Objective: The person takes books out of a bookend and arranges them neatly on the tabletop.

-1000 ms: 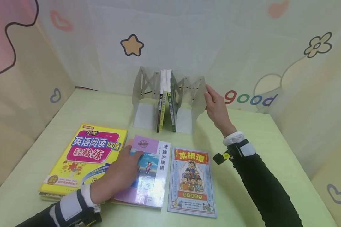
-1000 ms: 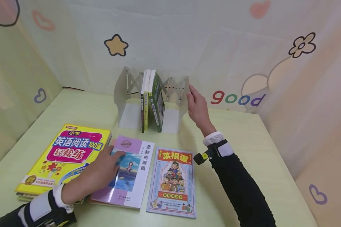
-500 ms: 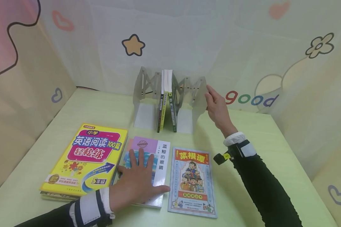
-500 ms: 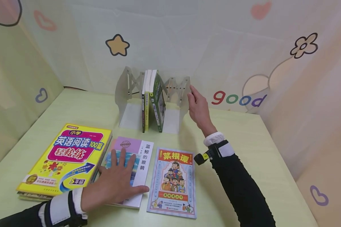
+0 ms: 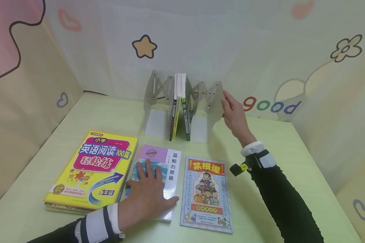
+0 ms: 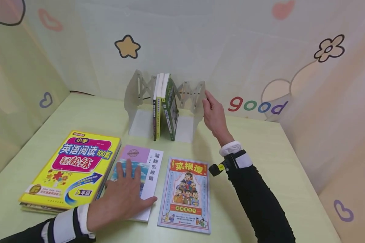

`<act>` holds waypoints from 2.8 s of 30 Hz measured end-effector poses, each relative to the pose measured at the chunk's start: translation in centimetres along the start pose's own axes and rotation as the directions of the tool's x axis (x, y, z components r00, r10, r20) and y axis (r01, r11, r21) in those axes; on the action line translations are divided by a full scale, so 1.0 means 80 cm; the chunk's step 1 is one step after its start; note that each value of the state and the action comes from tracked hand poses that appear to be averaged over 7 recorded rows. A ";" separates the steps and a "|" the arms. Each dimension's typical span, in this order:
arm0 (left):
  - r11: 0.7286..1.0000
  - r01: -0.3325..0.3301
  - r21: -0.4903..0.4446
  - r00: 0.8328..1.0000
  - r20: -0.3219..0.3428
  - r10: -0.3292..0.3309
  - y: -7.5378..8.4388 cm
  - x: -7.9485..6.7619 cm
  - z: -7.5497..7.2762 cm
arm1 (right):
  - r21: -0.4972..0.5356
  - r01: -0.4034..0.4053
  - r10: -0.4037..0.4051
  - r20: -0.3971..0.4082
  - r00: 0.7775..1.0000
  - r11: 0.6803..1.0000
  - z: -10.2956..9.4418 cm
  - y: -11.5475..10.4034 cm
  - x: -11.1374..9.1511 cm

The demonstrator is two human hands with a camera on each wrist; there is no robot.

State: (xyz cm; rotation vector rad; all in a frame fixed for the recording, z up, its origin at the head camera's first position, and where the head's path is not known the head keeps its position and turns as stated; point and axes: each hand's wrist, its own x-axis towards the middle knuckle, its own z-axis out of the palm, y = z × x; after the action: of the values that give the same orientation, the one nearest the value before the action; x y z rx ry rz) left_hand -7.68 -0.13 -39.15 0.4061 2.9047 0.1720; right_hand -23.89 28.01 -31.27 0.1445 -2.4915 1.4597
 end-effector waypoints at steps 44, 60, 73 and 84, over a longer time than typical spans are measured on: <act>0.979 -0.187 -0.085 0.921 -0.362 0.144 -0.036 0.000 -0.191 | -0.063 -0.012 0.011 -0.009 1.000 0.998 0.000 -0.001 -0.004; 0.834 -0.331 -0.441 0.868 -0.490 0.085 -0.033 0.113 -0.206 | -0.023 -0.016 0.015 -0.020 1.000 1.000 0.001 0.001 -0.003; 0.792 -0.292 -0.536 0.917 -0.393 0.071 -0.026 0.169 -0.192 | 0.006 -0.007 0.007 -0.009 1.000 1.000 -0.001 0.000 -0.005; 0.779 -0.272 -0.564 0.949 -0.290 0.122 -0.024 0.198 -0.178 | -0.007 -0.023 0.022 -0.027 0.999 1.000 -0.001 0.001 -0.005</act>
State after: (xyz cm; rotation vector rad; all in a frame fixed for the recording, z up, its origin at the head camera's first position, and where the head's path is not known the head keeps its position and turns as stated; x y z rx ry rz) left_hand -26.18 1.30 -28.48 0.6011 2.7998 1.2186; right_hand -23.48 28.11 -31.45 0.0954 -2.4848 1.4518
